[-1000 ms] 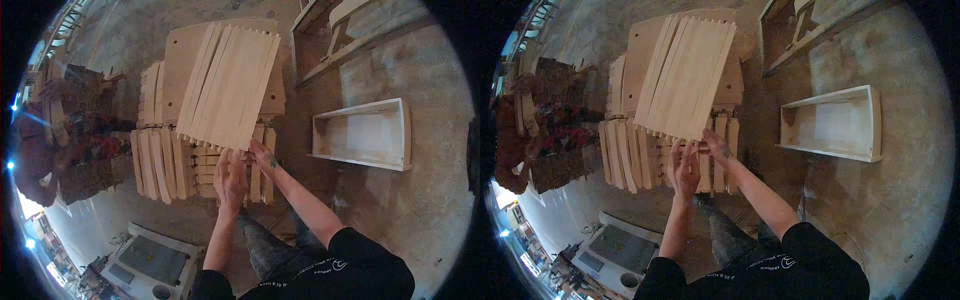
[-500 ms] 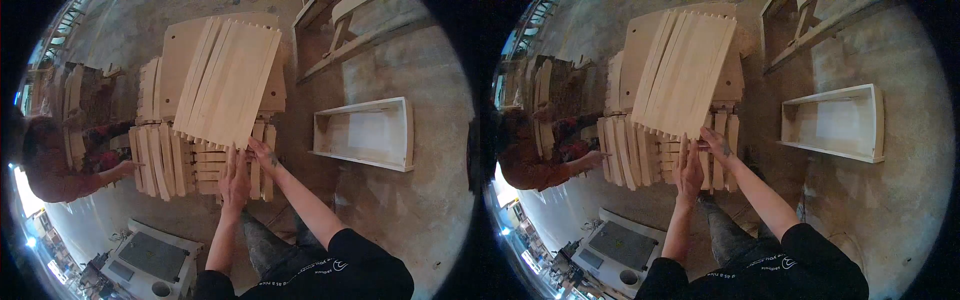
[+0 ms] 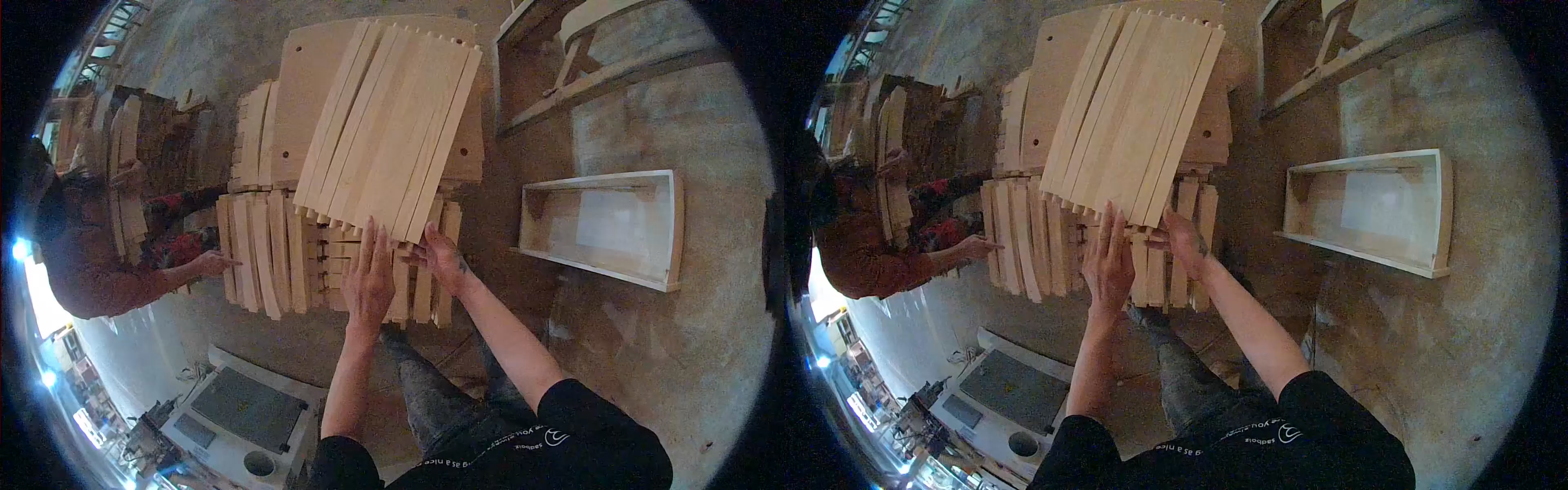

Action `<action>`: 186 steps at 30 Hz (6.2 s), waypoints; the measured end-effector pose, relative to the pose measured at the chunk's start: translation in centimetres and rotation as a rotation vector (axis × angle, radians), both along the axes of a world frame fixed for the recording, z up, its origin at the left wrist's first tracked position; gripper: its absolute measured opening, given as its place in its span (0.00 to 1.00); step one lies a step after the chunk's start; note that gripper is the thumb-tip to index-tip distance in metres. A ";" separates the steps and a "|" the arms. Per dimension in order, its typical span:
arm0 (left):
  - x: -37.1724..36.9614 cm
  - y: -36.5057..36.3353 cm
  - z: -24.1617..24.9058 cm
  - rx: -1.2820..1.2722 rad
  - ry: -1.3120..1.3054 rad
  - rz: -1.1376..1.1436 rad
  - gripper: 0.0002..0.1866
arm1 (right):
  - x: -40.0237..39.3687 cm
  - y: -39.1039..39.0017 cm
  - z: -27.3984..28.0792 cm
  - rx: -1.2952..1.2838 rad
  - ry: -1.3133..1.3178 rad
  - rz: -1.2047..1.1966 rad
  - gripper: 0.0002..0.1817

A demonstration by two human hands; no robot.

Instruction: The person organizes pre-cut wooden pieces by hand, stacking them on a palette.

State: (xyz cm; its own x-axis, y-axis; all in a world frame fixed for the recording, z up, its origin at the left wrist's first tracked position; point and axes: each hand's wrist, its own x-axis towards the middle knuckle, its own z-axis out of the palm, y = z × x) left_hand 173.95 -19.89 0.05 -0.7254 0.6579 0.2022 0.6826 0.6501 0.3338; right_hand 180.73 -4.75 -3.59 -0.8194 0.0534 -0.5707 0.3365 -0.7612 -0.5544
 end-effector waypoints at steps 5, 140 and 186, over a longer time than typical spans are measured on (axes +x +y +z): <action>-0.7 -0.7 -0.1 -0.037 0.009 -0.054 0.27 | 0.2 -0.4 -0.7 0.025 -0.020 0.028 0.41; -28.5 -99.0 37.3 1.457 -0.502 0.892 0.35 | -45.7 -84.2 45.2 -0.039 0.909 1.305 0.41; -153.2 -12.6 30.1 1.238 -1.686 0.219 0.34 | -147.7 -5.9 34.5 0.094 0.212 -0.202 0.39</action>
State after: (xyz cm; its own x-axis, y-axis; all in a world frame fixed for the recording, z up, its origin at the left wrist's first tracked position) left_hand 20.79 -32.54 30.20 -0.6587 0.6265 -0.4166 -0.7106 -0.3361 0.6181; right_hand 33.07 -10.66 30.88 -0.8870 0.2719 -0.3732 0.0528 -0.7432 -0.6669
